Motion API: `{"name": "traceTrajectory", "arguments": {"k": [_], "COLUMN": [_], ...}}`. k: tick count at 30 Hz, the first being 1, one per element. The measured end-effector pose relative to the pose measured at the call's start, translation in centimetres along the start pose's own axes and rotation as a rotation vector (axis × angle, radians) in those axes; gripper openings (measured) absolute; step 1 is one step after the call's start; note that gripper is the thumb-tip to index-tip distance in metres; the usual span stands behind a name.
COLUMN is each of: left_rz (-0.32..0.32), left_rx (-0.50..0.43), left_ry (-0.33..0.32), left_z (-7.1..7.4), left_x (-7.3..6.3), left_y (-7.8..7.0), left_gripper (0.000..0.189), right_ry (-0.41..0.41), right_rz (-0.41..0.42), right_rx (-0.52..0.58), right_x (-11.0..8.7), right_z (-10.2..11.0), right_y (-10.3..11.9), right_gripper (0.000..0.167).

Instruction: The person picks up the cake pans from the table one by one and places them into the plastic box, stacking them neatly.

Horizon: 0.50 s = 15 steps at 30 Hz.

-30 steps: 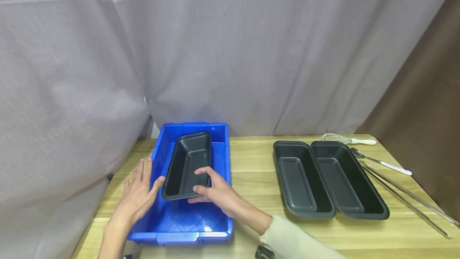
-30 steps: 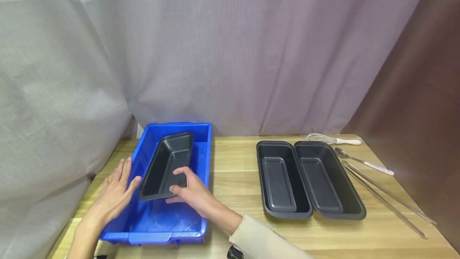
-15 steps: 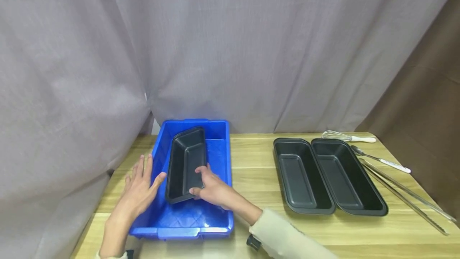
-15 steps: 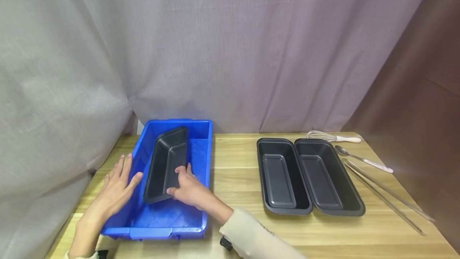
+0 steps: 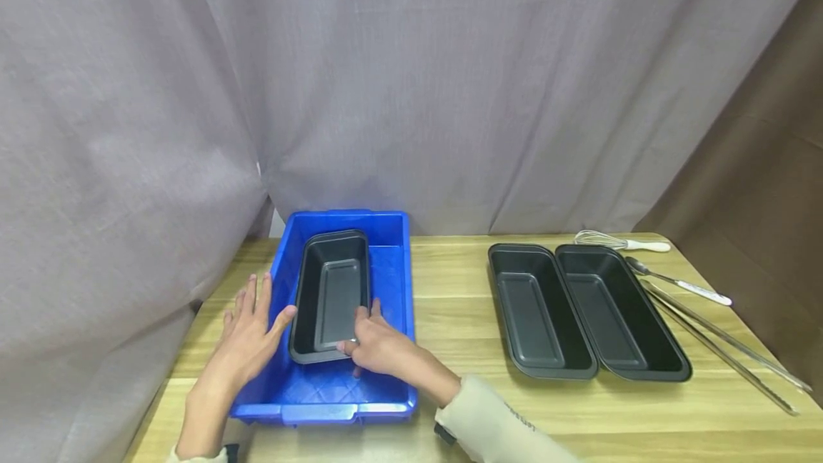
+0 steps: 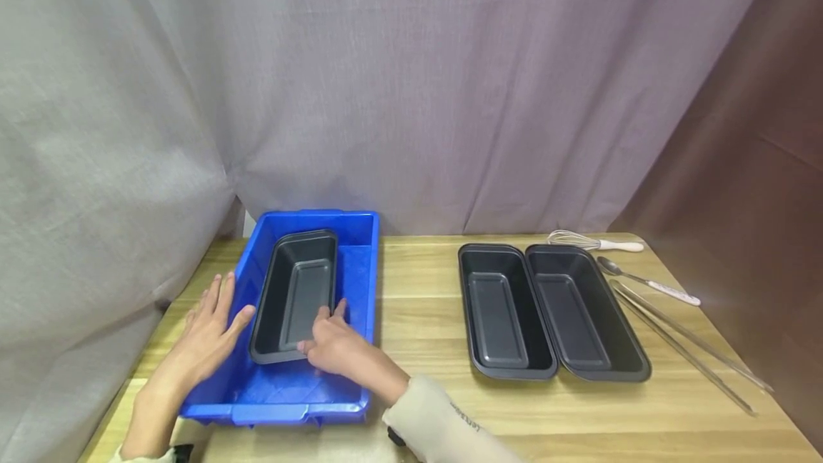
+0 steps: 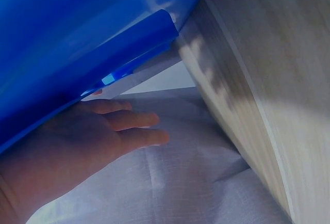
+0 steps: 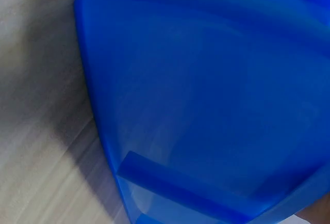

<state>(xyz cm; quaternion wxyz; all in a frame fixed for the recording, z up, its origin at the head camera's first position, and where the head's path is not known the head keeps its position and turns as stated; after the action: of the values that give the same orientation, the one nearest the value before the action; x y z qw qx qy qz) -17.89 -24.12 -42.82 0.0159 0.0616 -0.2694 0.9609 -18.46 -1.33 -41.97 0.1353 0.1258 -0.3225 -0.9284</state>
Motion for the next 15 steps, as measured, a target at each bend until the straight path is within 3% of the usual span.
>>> {"name": "traceTrajectory", "arguments": {"k": [6, 10, 13, 15], "left_rz": [-0.003, -0.011, -0.012, -0.012], "left_rx": [-0.002, -0.005, -0.005, -0.007], "left_ry": [0.0, -0.009, -0.009, -0.007], "left_z": [0.1, 0.0, -0.1, -0.1], "left_x": [0.1, 0.1, 0.1, 0.1], "left_y": [0.0, 0.1, 0.2, 0.2], "left_gripper": [0.084, 0.084, 0.084, 0.084], "right_ry": [-0.015, -0.08, -0.177, -0.271], "right_rz": [-0.034, -0.009, 0.111, 0.232], "right_rx": [-0.021, -0.122, -0.233, -0.234], "right_x": [0.0, -0.8, -2.1, -3.1], "right_z": [-0.4, -0.1, 1.2, 2.7], "right_y": [0.3, 0.9, 1.2, 0.9], "right_gripper": [0.084, 0.082, 0.073, 0.065]}}
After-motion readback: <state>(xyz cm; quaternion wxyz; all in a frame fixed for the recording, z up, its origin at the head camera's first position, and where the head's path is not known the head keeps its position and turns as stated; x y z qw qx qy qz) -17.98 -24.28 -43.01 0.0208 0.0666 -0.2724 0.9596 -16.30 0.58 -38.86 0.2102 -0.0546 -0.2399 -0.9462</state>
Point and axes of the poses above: each hand's wrist, its own x-axis towards the middle knuckle, its own z-axis out of the back of the hand, y = z × x, the point moved 2 cm from there along x, towards the middle knuckle, and after that the axes turned 7 degrees about -y, right-handed, at the moved point
